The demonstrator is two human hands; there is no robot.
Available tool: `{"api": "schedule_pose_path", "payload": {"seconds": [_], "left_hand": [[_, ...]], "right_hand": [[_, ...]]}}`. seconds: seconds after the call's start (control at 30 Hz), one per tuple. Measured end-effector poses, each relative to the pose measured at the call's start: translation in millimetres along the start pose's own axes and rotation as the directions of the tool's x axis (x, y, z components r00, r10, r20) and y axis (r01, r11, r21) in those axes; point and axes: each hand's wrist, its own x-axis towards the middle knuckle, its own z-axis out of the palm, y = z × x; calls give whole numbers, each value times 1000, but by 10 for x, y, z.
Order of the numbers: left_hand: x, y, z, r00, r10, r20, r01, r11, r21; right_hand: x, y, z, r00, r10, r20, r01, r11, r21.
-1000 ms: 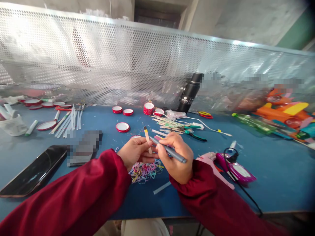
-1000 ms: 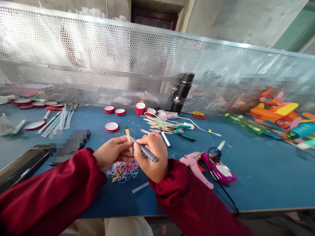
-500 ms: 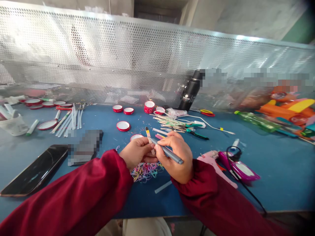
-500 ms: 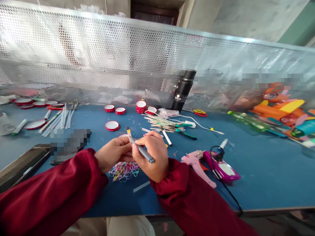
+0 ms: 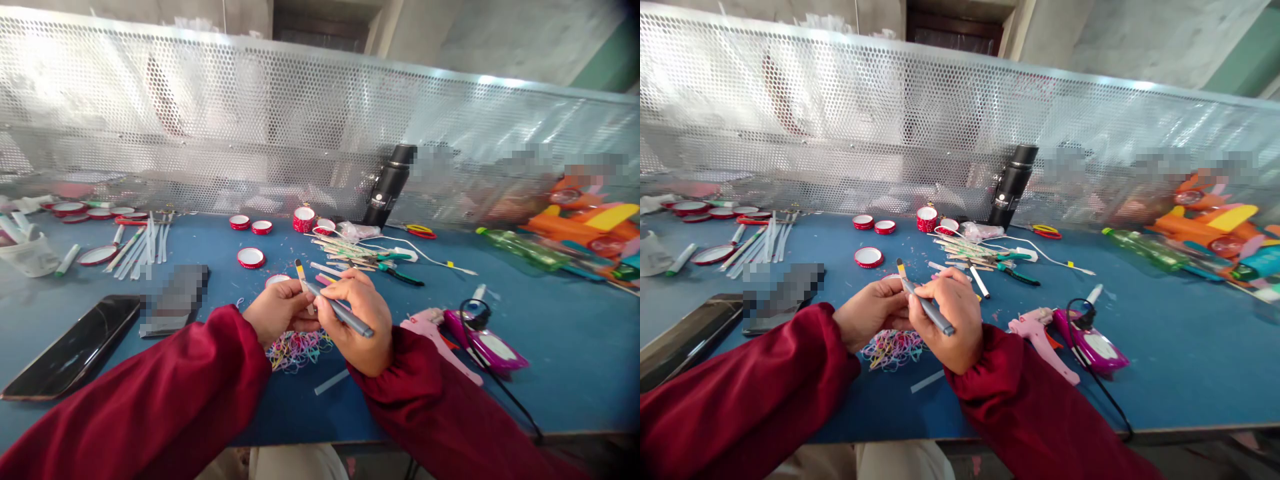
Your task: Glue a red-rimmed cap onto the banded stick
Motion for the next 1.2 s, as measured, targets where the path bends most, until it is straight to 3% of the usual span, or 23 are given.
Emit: {"api": "schedule_pose_path", "payload": {"seconds": [0.23, 0.47, 0.77, 1.0, 1.2], "left_hand": [[-12, 1, 7, 1000, -3, 8, 3, 1000, -12], [6, -10, -18, 1000, -5, 2, 5, 1000, -11], [-5, -12, -1, 1000, 4, 16, -4, 1000, -17], [7, -14, -16, 1000, 8, -7, -9, 1000, -15], [-11, -2, 1, 1000, 3, 15, -3, 1000, -4]], "right_hand": [[9, -18, 9, 999, 25, 27, -25, 999, -24], [16, 18, -4, 999, -4, -35, 3, 1000, -23], [7, -6, 17, 1000, 10, 17, -10, 1000, -4], [4, 19, 0, 1000, 5, -25, -6, 999, -47], [1, -15, 12, 1000, 11, 26, -11, 1000, -11]]}}
